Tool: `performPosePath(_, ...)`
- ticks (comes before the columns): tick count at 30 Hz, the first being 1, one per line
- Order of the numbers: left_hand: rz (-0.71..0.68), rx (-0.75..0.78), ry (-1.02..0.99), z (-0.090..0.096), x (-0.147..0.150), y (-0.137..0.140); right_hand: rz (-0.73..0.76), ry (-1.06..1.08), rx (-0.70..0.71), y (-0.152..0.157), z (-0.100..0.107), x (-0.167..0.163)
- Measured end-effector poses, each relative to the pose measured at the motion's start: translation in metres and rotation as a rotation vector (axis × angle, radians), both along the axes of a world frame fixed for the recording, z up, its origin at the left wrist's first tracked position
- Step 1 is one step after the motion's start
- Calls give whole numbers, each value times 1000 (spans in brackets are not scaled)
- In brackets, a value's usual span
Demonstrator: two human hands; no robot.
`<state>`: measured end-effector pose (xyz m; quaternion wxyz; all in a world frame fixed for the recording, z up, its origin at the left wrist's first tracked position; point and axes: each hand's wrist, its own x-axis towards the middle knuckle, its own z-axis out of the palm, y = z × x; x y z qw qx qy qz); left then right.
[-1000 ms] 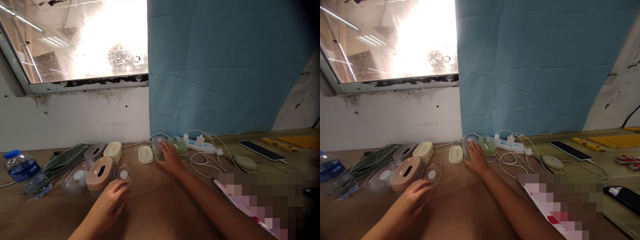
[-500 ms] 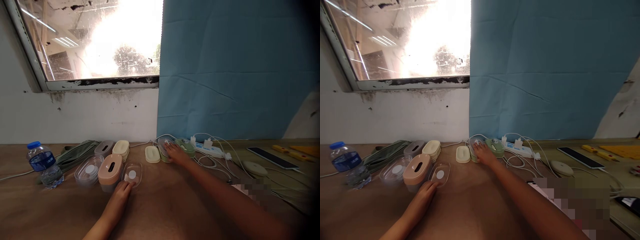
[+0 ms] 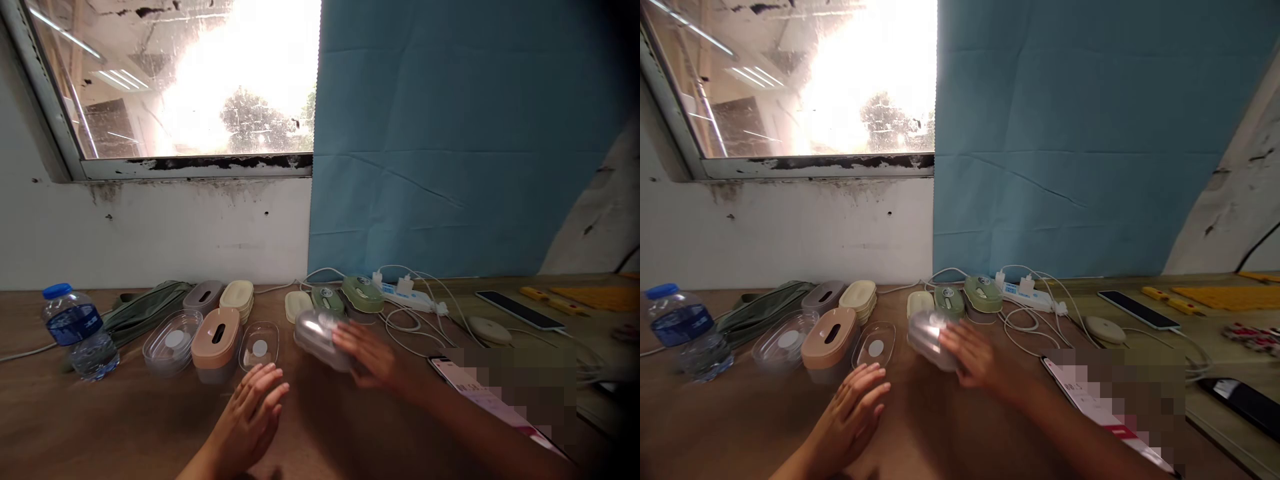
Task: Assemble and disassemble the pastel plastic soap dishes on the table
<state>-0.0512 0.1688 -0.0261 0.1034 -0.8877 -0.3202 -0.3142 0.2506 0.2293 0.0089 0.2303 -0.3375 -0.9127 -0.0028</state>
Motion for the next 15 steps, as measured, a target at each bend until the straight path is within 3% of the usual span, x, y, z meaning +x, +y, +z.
performPosePath(4,-135,-229,31,14,15,-4,190,86,-209,-46,-38,5)
performPosePath(7,-181,-510,4,25,27,2,279,147,-298,-69,-34,9)
performPosePath(10,-197,-694,-50,31,36,10,198,142,-403,-79,-18,10)
performPosePath(15,-164,-768,-142,35,43,15,-37,275,-504,-75,-15,1)
